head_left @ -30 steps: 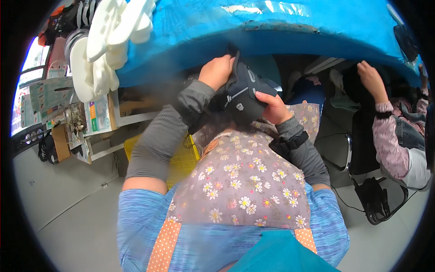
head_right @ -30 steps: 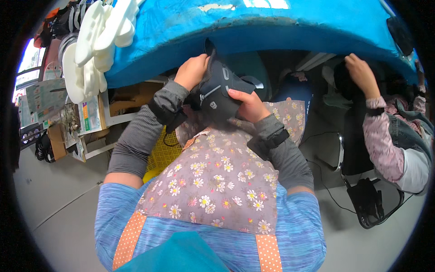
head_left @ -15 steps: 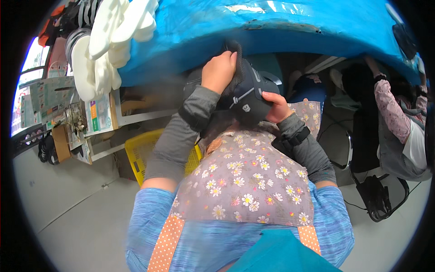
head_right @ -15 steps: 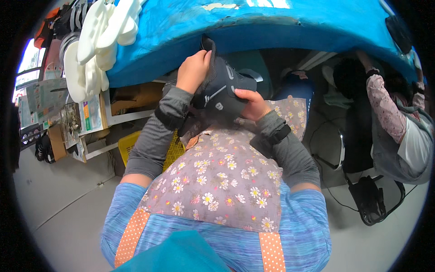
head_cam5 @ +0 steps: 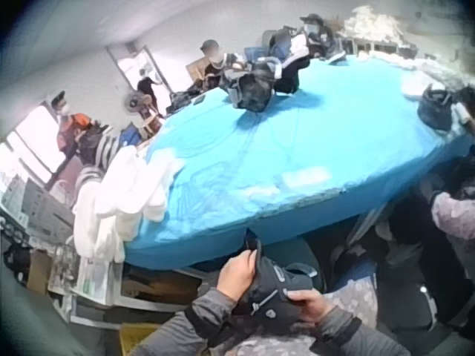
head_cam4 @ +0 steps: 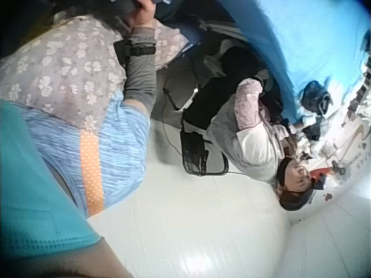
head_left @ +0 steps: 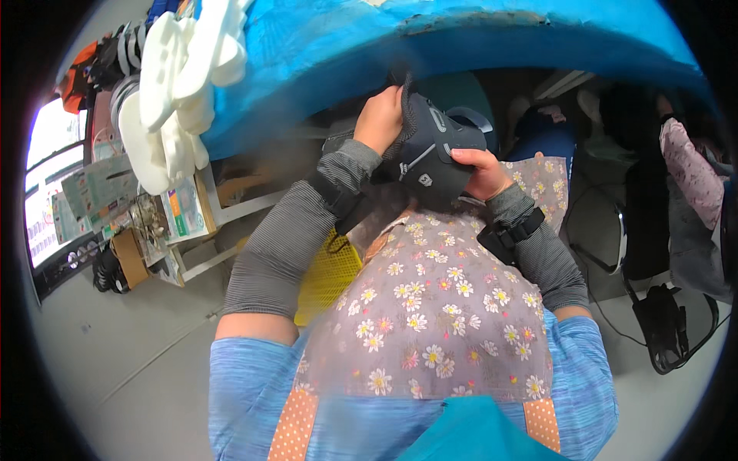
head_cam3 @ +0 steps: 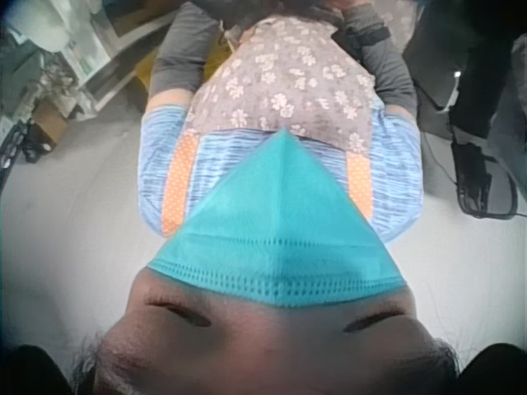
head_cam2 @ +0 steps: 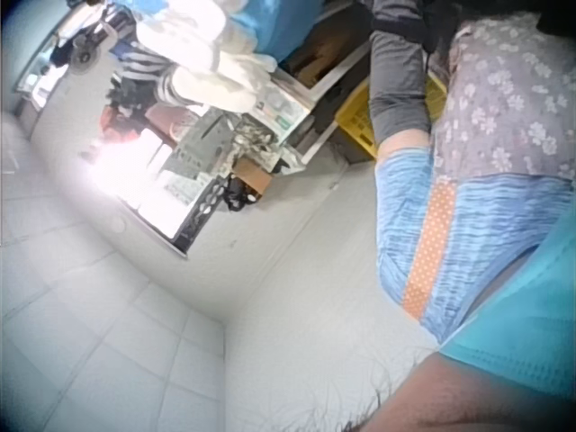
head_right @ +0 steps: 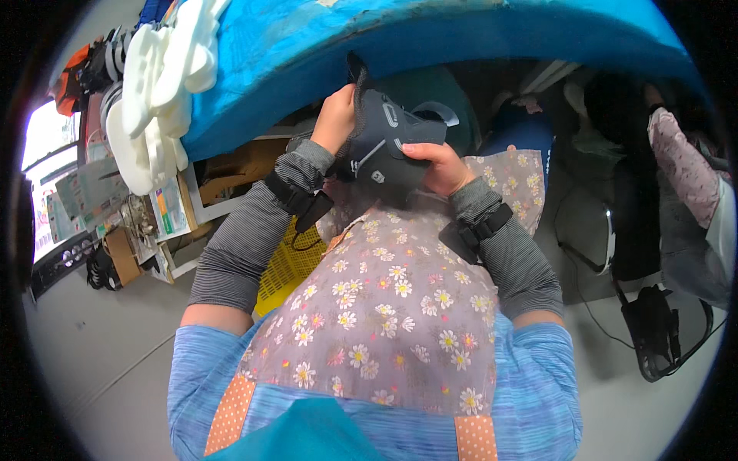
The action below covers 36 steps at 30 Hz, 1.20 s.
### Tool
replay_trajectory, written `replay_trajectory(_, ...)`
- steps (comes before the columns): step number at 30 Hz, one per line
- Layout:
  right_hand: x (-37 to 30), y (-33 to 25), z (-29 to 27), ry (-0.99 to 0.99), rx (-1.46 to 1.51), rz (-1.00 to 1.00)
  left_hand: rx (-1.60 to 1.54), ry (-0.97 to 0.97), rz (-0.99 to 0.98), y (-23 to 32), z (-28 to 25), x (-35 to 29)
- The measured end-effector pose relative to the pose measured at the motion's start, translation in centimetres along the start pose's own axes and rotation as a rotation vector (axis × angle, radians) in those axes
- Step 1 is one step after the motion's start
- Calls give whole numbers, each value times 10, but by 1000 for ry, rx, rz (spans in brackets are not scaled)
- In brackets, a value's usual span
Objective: The person inserts a white foam padding piece into the interior of a black shoe upper, pressing it into place and folding the edges of the upper over the foam.
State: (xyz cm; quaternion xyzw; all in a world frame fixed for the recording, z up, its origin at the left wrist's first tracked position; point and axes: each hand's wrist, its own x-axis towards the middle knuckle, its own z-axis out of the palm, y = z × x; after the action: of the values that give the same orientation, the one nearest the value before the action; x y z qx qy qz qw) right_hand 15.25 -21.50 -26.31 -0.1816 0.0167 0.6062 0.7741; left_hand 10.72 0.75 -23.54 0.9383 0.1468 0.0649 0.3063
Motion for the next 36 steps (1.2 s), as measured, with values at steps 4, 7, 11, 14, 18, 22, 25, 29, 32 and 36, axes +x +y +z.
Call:
replay_trajectory(4,-3,-6,1,-43,-49,21,-109,-66,-16,-22,19,8)
replay_trajectory(7,-8,2,-3,-4,-23,35,-147,-23,-21,-27,30,5)
replay_trajectory(11,-3,8,-8,-39,57,22,-188,33,-82,-17,28,3)
replay_trajectory(14,-1,3,-4,-58,103,92,-112,72,-120,-3,13,0)
replay_trajectory(18,-11,6,14,20,21,-30,-92,170,-147,24,-9,-6)
replay_trajectory(22,-5,0,1,-9,53,63,-59,189,-90,18,-1,-7)
replay_trajectory(25,-6,2,-2,21,44,65,-155,93,-223,11,5,-10)
replay_trajectory(29,-3,4,-16,13,49,99,-260,70,-187,0,14,-9)
replay_trajectory(32,-2,5,-16,19,38,68,-379,5,-169,-6,19,-4)
replay_trajectory(36,-1,3,-9,-22,65,70,-383,31,-187,-13,27,-3)
